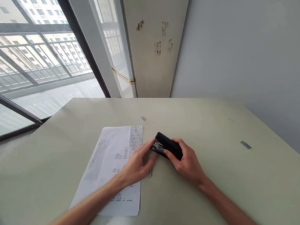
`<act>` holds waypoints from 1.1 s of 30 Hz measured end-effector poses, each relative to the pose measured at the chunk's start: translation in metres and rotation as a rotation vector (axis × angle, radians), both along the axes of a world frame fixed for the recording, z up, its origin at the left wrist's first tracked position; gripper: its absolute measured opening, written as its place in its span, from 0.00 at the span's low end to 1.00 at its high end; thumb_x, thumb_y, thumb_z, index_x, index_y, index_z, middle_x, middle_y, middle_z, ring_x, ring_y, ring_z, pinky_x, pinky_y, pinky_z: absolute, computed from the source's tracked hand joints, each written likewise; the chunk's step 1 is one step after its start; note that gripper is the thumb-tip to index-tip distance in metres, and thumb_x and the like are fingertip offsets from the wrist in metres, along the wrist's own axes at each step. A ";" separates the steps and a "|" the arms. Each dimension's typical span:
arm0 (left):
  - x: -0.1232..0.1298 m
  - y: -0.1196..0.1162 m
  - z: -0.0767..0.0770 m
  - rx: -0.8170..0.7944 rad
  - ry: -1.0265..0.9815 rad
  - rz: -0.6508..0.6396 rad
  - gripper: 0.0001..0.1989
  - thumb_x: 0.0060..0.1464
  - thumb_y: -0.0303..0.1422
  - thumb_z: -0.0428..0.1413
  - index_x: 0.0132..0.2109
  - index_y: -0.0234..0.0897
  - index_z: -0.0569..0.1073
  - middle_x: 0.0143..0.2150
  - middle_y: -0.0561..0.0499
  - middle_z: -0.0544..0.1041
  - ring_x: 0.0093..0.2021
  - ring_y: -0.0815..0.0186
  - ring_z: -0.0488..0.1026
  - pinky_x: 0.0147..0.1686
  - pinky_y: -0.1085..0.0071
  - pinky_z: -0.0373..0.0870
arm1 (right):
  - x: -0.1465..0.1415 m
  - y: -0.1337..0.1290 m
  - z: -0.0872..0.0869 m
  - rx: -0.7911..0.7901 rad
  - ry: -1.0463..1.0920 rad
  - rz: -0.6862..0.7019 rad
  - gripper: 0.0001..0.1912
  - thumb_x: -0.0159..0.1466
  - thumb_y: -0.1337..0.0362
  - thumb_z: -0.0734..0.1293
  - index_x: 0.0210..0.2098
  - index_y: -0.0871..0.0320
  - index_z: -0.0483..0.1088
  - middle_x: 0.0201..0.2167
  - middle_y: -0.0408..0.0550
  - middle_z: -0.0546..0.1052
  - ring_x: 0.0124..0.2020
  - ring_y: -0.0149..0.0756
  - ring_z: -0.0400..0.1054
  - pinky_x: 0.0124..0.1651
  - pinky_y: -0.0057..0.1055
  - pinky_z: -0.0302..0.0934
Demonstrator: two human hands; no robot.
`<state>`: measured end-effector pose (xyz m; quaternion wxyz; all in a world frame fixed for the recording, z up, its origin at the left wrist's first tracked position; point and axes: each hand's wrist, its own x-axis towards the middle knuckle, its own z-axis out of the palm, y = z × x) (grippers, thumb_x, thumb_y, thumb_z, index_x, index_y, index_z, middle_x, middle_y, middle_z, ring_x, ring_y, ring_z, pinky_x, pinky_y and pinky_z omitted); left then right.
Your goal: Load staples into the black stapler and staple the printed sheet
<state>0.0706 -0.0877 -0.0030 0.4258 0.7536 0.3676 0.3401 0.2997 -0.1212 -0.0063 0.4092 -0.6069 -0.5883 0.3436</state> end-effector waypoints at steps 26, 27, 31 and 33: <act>-0.099 0.027 0.018 0.312 0.327 0.014 0.13 0.73 0.39 0.51 0.54 0.43 0.77 0.56 0.46 0.81 0.60 0.54 0.75 0.62 0.52 0.72 | -0.045 0.120 -0.027 0.322 -0.265 0.078 0.23 0.69 0.42 0.67 0.51 0.54 0.72 0.49 0.54 0.80 0.50 0.50 0.75 0.56 0.47 0.68; -0.119 0.028 0.015 0.349 0.390 0.016 0.14 0.74 0.40 0.51 0.58 0.44 0.76 0.61 0.46 0.79 0.65 0.53 0.72 0.66 0.50 0.69 | -0.049 0.124 -0.028 0.324 -0.262 0.084 0.23 0.69 0.42 0.67 0.51 0.53 0.72 0.49 0.54 0.80 0.49 0.50 0.75 0.56 0.47 0.68; -0.179 0.017 0.005 0.377 0.560 -0.013 0.21 0.73 0.43 0.52 0.69 0.48 0.68 0.71 0.49 0.71 0.74 0.53 0.63 0.72 0.48 0.62 | -0.067 0.134 -0.030 0.323 -0.251 0.109 0.21 0.69 0.44 0.67 0.51 0.53 0.72 0.49 0.54 0.79 0.51 0.51 0.74 0.58 0.48 0.67; -0.193 0.008 0.004 0.366 0.603 -0.009 0.22 0.73 0.43 0.53 0.69 0.48 0.67 0.71 0.50 0.71 0.74 0.53 0.62 0.73 0.48 0.62 | -0.075 0.138 -0.028 0.310 -0.247 0.133 0.19 0.69 0.47 0.67 0.52 0.53 0.72 0.50 0.54 0.78 0.52 0.50 0.73 0.59 0.47 0.67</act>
